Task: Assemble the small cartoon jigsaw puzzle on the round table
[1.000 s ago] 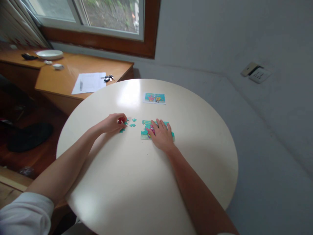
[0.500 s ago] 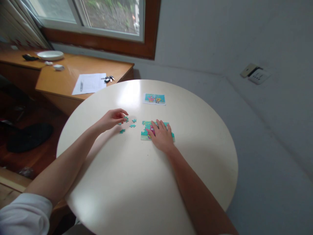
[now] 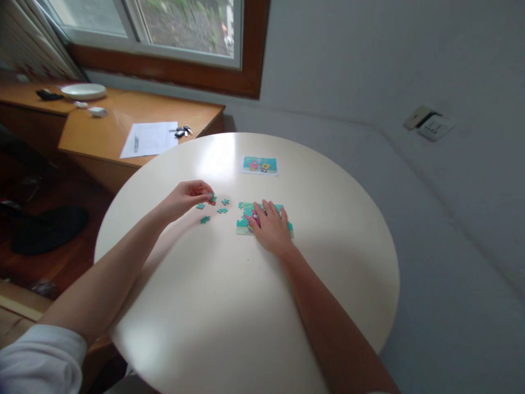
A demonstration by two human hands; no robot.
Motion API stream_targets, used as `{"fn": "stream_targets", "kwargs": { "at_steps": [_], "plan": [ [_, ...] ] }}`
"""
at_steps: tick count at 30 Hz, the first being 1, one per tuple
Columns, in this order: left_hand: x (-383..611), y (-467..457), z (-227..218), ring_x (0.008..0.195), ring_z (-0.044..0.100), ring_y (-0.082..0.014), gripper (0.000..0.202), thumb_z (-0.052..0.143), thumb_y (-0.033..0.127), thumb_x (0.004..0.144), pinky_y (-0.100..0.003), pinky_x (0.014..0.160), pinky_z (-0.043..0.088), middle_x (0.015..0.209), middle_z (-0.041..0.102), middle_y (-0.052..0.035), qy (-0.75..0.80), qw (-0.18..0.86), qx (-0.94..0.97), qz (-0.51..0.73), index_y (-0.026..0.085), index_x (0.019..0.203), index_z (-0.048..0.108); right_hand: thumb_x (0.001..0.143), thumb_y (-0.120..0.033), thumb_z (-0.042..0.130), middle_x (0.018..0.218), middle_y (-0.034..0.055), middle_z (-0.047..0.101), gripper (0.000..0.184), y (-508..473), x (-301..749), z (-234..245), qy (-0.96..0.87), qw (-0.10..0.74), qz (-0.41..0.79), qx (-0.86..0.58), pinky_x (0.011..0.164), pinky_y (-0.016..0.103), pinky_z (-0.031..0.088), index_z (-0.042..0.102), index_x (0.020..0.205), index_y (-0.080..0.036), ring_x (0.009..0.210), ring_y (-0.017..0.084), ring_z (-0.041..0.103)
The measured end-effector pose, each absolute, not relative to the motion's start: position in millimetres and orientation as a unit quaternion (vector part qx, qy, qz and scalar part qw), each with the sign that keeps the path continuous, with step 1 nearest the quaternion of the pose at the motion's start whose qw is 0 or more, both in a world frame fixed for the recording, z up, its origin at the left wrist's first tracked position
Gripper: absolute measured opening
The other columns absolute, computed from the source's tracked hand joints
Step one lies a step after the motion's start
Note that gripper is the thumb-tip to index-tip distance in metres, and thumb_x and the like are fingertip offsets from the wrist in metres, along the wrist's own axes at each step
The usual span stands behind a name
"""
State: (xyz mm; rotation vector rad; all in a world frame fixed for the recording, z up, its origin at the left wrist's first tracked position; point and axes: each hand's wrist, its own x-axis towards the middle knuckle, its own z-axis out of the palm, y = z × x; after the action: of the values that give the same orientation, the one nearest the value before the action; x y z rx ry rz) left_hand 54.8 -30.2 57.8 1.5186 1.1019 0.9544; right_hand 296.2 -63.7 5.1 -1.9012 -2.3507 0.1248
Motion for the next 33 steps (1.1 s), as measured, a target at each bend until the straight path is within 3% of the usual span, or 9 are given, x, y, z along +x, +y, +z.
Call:
{"fn": "stream_targets", "kwargs": {
  "at_steps": [9, 21, 27, 33],
  "plan": [
    [55.4, -29.5, 56.2, 0.068, 0.062, -0.015, 0.028, 0.076, 0.034, 0.062, -0.03, 0.069, 0.047, 0.067, 0.065, -0.0024, 0.438, 0.515, 0.619, 0.4, 0.014, 0.074, 0.062, 0.097, -0.045, 0.027, 0.152, 0.0097, 0.034, 0.054, -64.3, 295.8, 5.6, -0.776, 0.063, 0.045, -0.626, 0.114, 0.049, 0.018, 0.038, 0.144, -0.021, 0.141, 0.024, 0.027],
    [53.5, -25.6, 49.8, 0.06, 0.054, -0.0103, 0.027, 0.073, 0.028, 0.062, -0.024, 0.056, 0.041, 0.066, 0.063, -0.0014, 0.441, 0.507, 0.633, 0.385, 0.013, 0.085, 0.068, 0.096, -0.044, 0.028, 0.151, 0.0101, 0.035, 0.054, -64.2, 296.0, 5.3, -0.777, 0.066, 0.039, -0.625, 0.114, 0.05, 0.018, 0.038, 0.143, -0.02, 0.141, 0.025, 0.028],
    [56.1, -28.2, 52.3, 0.058, 0.053, -0.0094, 0.024, 0.074, 0.029, 0.061, -0.023, 0.057, 0.04, 0.061, 0.058, 0.0017, 0.434, 0.519, 0.627, 0.385, 0.014, 0.076, 0.061, 0.096, -0.044, 0.028, 0.151, 0.0098, 0.035, 0.054, -64.3, 296.0, 6.3, -0.777, 0.063, 0.042, -0.625, 0.114, 0.05, 0.018, 0.038, 0.143, -0.02, 0.141, 0.025, 0.027],
    [56.2, -28.9, 52.9, 0.064, 0.054, -0.0106, 0.02, 0.071, 0.029, 0.062, -0.024, 0.059, 0.039, 0.069, 0.062, -0.0016, 0.449, 0.507, 0.631, 0.378, 0.014, 0.073, 0.064, 0.096, -0.044, 0.027, 0.151, 0.0102, 0.035, 0.054, -65.7, 295.1, 7.4, -0.777, 0.063, 0.041, -0.626, 0.113, 0.05, 0.019, 0.038, 0.143, -0.02, 0.14, 0.025, 0.028]
  ]
}}
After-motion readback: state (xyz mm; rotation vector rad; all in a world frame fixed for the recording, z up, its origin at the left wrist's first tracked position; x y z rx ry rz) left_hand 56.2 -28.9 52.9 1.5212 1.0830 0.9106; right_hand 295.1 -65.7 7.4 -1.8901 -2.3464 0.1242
